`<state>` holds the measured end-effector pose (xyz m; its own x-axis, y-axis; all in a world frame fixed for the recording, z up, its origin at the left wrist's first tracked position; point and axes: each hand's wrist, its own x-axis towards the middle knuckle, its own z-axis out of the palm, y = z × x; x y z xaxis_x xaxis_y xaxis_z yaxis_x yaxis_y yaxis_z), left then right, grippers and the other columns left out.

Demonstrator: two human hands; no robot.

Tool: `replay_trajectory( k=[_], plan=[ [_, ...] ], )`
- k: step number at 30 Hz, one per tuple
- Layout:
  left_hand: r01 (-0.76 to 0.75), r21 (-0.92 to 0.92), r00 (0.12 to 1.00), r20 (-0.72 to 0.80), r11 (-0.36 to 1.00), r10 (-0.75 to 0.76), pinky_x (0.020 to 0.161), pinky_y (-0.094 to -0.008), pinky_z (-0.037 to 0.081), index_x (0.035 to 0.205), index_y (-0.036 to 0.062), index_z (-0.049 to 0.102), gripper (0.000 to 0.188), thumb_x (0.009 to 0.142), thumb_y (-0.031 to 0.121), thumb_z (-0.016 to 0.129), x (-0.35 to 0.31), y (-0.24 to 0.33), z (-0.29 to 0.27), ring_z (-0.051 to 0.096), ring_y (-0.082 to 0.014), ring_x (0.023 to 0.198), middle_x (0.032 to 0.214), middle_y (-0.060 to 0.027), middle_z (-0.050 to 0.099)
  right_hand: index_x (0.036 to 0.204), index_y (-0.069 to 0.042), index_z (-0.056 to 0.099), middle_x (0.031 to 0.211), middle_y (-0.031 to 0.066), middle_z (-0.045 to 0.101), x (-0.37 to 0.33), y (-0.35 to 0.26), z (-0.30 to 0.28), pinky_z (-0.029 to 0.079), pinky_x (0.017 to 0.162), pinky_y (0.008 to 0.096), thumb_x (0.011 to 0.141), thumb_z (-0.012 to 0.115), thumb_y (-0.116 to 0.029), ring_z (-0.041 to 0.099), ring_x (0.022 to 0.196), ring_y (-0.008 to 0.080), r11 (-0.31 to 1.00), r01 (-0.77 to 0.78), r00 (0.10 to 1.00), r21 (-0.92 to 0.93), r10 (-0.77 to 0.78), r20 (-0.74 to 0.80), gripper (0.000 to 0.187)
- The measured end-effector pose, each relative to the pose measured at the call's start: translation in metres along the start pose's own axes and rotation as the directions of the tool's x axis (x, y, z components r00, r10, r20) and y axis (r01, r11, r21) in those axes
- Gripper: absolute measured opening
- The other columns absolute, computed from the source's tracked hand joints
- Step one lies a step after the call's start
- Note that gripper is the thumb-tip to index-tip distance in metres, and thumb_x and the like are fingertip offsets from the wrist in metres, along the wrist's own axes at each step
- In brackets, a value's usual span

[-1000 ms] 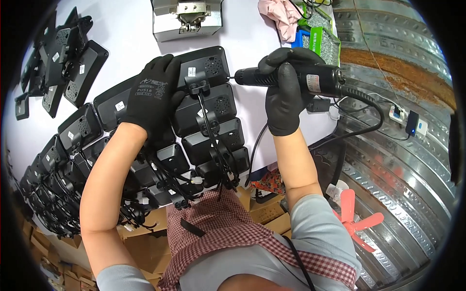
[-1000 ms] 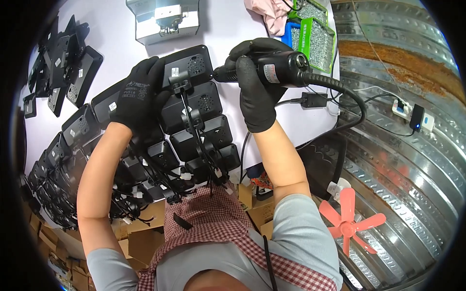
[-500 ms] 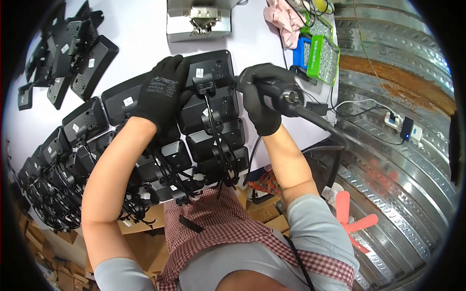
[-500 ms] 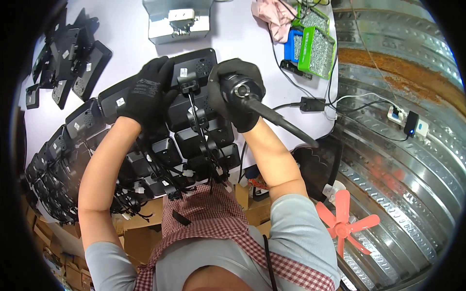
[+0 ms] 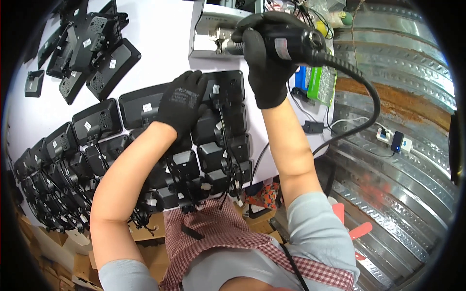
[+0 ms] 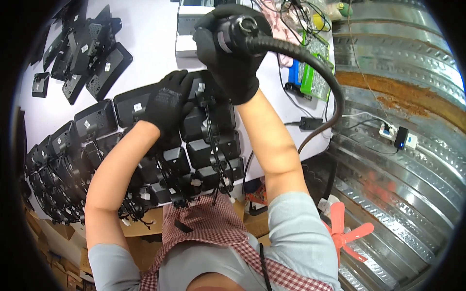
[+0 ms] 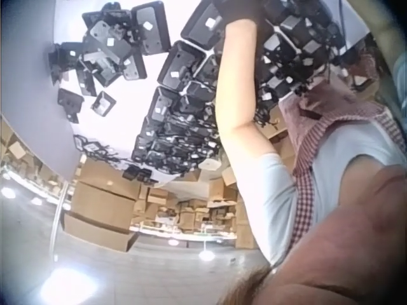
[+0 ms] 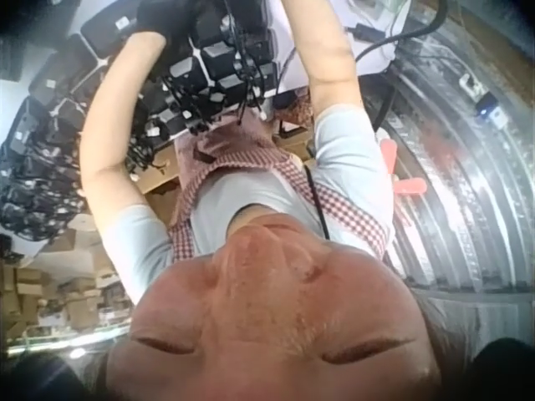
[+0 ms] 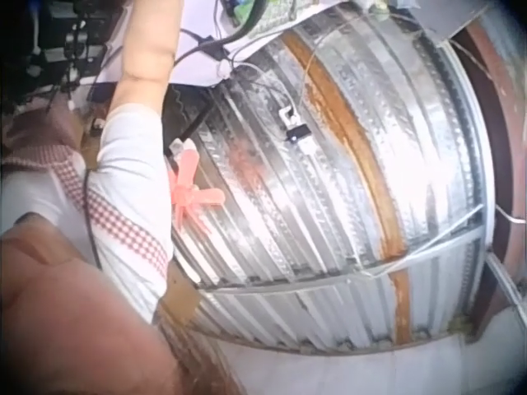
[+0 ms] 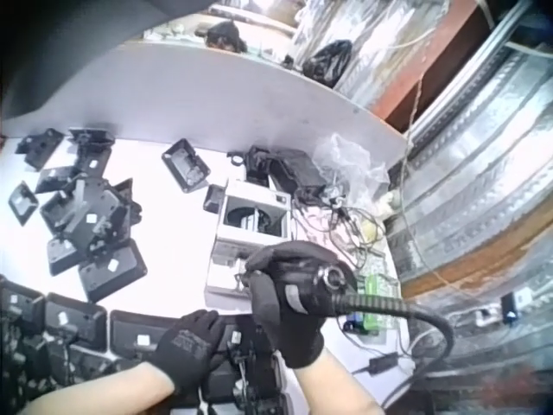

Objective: The person assembles the plastic housings of electronic devices by driving screws into them with an electric screwdriver.

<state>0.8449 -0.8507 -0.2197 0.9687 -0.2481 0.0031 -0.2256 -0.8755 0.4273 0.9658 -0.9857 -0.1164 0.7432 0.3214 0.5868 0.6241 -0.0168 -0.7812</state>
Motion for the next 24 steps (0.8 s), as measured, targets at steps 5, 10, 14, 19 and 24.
replay_trajectory(
  k=[5, 10, 14, 19, 24],
  plan=[
    [0.016, -0.005, 0.997, 0.075, 1.000, -0.016, 0.110, -0.0405, 0.036, 0.137, 0.0023, 0.045, 0.067, 0.080, 0.028, 0.071, -0.005, 0.000, 0.002, 0.045, -0.0328, 0.129, 0.139, -0.0168, 0.048, 0.117, -0.003, 0.048, 0.096, 0.0124, 0.064, -0.036, -0.018, -0.018, 0.057, 0.069, 0.0307, 0.090, 0.056, 0.004, 0.065, 0.077, 0.0186, 0.919, -0.305, 0.939, 0.249, 0.334, -0.084, 0.029],
    [0.051, -0.108, 0.998, -0.034, 0.993, -0.055, 0.105, -0.0446, 0.038, 0.131, 0.0036, 0.050, 0.056, 0.082, 0.024, 0.067, -0.039, 0.031, -0.029, 0.047, -0.0355, 0.124, 0.133, -0.0170, 0.052, 0.120, -0.008, 0.049, 0.095, 0.0115, 0.062, -0.088, -0.059, -0.064, 0.054, 0.074, 0.0385, 0.090, 0.063, -0.010, 0.061, 0.080, 0.0198, 0.867, -0.308, 0.901, 0.392, 0.398, -0.172, 0.033],
    [0.097, -0.149, 0.988, 0.134, 0.984, -0.077, 0.101, -0.0463, 0.040, 0.127, 0.0050, 0.054, 0.054, 0.079, 0.026, 0.069, -0.074, 0.046, -0.015, 0.048, -0.0345, 0.121, 0.130, -0.0163, 0.053, 0.117, -0.007, 0.051, 0.093, 0.0112, 0.063, -0.116, -0.044, -0.076, 0.054, 0.074, 0.0386, 0.088, 0.064, -0.009, 0.061, 0.079, 0.0202, 0.920, -0.298, 0.894, 0.255, 0.363, -0.264, 0.031],
    [0.027, -0.068, 0.999, 0.019, 0.997, -0.025, 0.103, -0.0464, 0.039, 0.130, 0.0037, 0.052, 0.061, 0.077, 0.027, 0.070, -0.071, 0.052, -0.002, 0.048, -0.0340, 0.122, 0.130, -0.0164, 0.053, 0.116, -0.006, 0.051, 0.092, 0.0114, 0.064, -0.120, -0.035, -0.072, 0.055, 0.074, 0.0393, 0.087, 0.063, -0.006, 0.062, 0.077, 0.0204, 0.917, -0.292, 0.893, 0.273, 0.363, -0.265, 0.031],
    [0.048, -0.014, 0.996, 0.070, 0.999, -0.047, 0.106, -0.0457, 0.037, 0.133, 0.0010, 0.049, 0.066, 0.077, 0.027, 0.071, -0.063, 0.058, 0.002, 0.048, -0.0339, 0.123, 0.132, -0.0175, 0.052, 0.115, -0.006, 0.050, 0.091, 0.0129, 0.063, -0.128, -0.023, -0.067, 0.056, 0.073, 0.0391, 0.087, 0.063, -0.006, 0.062, 0.075, 0.0209, 0.916, -0.271, 0.899, 0.297, 0.351, -0.263, 0.030]
  ],
)
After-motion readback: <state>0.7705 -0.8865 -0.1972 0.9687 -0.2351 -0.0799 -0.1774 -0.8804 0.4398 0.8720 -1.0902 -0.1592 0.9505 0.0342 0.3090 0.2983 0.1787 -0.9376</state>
